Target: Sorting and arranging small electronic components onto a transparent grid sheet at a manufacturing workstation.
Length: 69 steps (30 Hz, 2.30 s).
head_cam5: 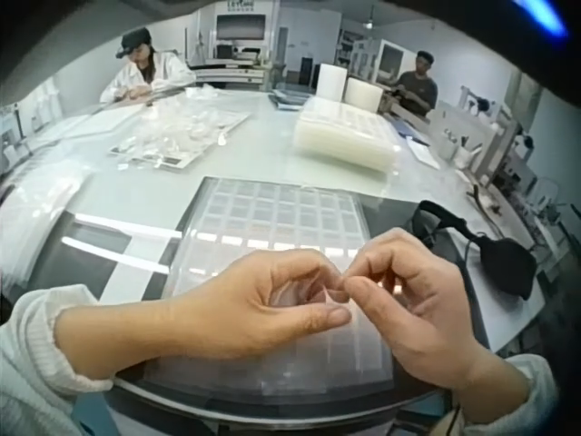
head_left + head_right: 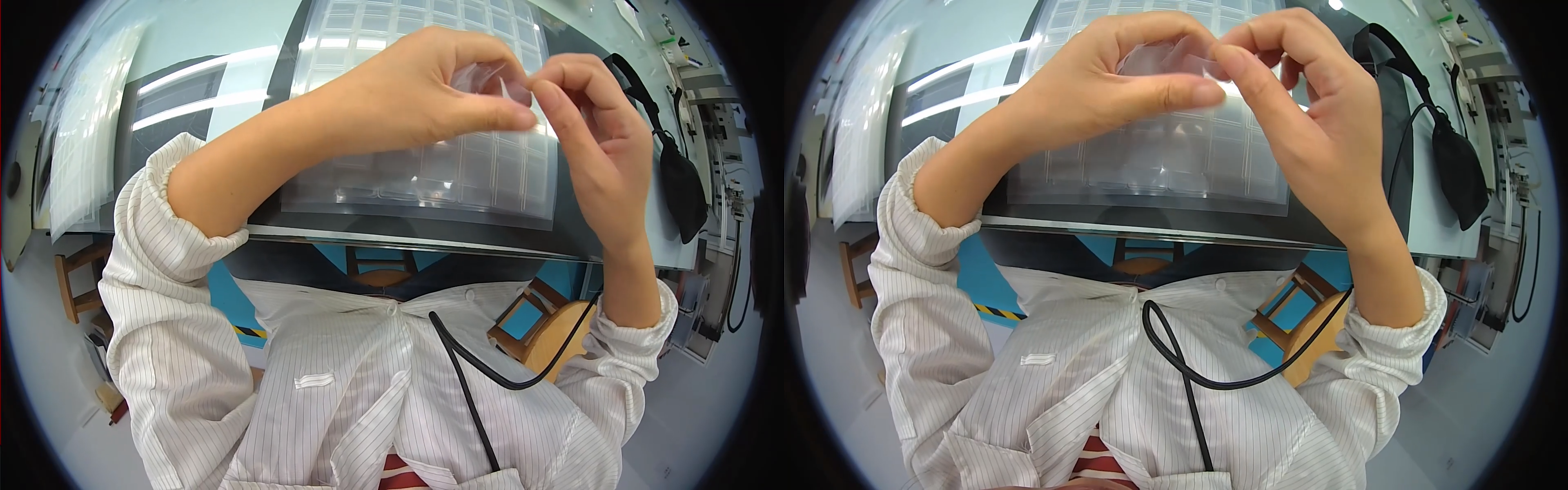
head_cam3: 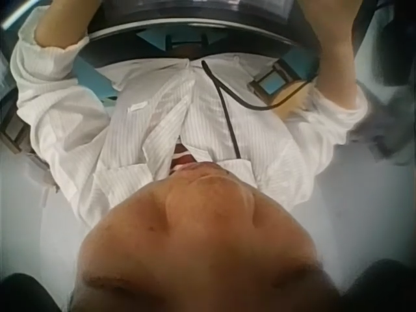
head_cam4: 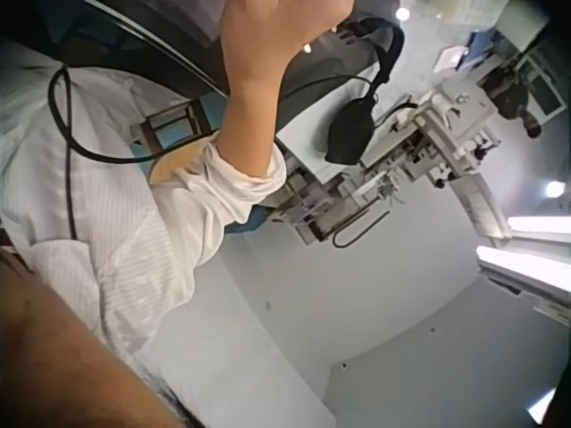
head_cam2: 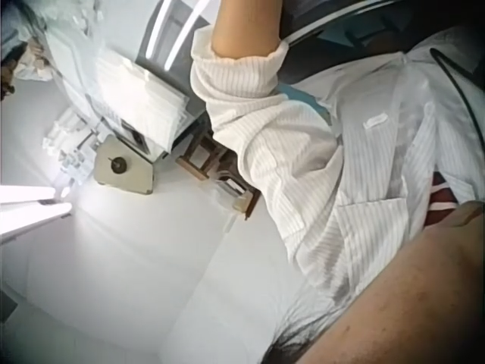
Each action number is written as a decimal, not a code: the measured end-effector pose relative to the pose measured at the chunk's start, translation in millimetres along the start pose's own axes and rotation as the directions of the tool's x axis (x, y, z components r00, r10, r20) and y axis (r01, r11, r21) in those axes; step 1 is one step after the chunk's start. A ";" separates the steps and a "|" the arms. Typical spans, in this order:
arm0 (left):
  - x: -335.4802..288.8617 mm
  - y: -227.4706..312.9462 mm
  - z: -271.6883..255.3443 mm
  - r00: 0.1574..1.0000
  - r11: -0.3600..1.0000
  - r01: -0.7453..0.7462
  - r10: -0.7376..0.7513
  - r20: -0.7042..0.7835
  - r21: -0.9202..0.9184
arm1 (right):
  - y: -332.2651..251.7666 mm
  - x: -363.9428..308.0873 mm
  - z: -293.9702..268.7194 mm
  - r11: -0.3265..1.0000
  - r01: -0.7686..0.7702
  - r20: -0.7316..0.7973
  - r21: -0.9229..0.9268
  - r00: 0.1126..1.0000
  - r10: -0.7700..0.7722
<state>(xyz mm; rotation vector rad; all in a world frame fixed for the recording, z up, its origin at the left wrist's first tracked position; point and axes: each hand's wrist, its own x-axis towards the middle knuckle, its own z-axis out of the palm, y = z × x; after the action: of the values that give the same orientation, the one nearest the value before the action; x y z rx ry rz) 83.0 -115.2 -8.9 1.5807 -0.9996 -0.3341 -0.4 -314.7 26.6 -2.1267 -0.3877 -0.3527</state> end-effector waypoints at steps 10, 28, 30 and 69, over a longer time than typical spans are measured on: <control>2.4 20.3 -42.7 0.815 0.786 0.502 -0.569 -0.106 -0.362 | 19.9 -2.5 33.3 0.783 0.285 0.114 -0.553 0.957 -0.267; -5.5 1.7 -41.7 0.877 0.853 0.450 -0.478 -0.050 -0.266 | 21.4 1.5 35.1 0.760 0.322 0.110 -0.565 0.942 -0.318; -5.4 2.4 -41.4 0.877 0.852 0.448 -0.478 -0.052 -0.271 | 20.7 0.9 33.3 0.773 0.340 0.149 -0.535 0.939 -0.310; -23.0 -0.8 -63.4 0.891 0.888 0.419 -0.442 -0.101 -0.190 | 10.6 15.1 58.8 0.783 0.300 0.094 -0.545 0.950 -0.299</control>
<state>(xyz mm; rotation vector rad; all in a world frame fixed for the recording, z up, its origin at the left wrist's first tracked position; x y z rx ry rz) 113.6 -55.9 1.3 1.6417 -0.4867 -0.5871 23.6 -269.0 -7.1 -2.6355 -0.6992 -0.7206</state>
